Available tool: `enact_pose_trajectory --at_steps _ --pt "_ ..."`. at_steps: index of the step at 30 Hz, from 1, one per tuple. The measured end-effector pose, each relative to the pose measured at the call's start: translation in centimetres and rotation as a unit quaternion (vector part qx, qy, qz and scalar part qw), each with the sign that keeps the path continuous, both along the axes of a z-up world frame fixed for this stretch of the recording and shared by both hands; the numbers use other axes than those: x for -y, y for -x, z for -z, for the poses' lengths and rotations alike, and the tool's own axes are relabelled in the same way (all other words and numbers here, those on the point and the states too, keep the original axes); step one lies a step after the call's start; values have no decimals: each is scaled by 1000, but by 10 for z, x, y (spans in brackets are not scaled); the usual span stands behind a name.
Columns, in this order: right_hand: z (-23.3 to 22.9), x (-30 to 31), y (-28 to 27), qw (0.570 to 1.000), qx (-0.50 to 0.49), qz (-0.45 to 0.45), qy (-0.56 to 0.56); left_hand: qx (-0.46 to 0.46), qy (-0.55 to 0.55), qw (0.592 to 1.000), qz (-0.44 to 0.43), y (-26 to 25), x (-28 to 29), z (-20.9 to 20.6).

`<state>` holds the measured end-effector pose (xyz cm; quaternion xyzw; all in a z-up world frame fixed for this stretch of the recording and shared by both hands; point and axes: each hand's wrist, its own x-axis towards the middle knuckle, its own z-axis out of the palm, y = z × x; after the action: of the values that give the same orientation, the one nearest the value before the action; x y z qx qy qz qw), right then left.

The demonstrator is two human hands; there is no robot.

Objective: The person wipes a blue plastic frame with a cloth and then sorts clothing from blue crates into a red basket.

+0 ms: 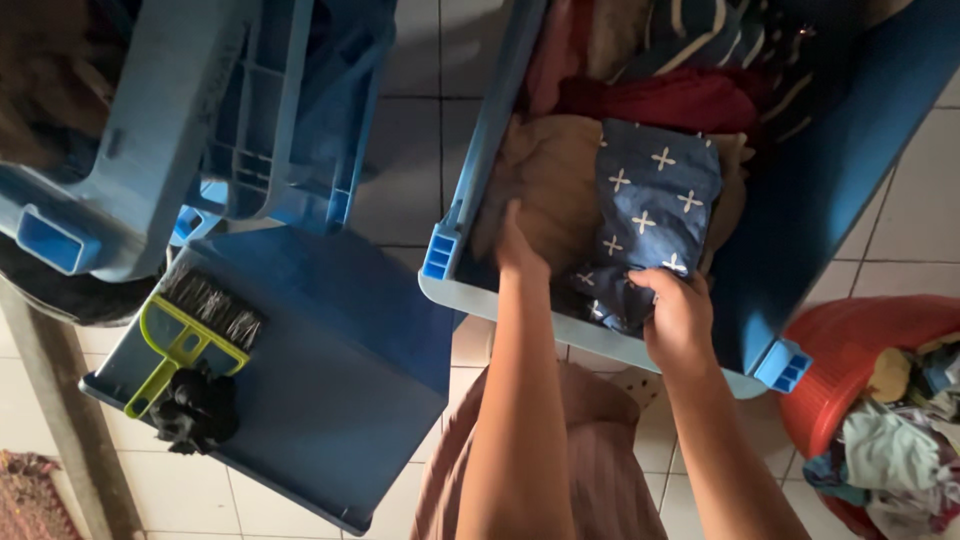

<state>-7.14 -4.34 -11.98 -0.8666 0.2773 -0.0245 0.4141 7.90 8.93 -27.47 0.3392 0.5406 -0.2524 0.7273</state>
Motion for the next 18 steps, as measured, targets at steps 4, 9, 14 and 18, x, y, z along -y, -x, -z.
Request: enact_pose_trajectory --at_steps 4,9,14,18 --pt "-18 11 -30 787 8 382 -485 110 -245 959 85 3 22 -95" --pt "-54 32 -60 750 -9 346 -564 524 -479 621 331 45 38 -206" --pt "-65 53 -65 828 -87 292 -471 575 -358 534 506 81 46 -246" --pt "-71 56 -46 856 -16 250 -453 623 -233 600 444 89 30 -261"
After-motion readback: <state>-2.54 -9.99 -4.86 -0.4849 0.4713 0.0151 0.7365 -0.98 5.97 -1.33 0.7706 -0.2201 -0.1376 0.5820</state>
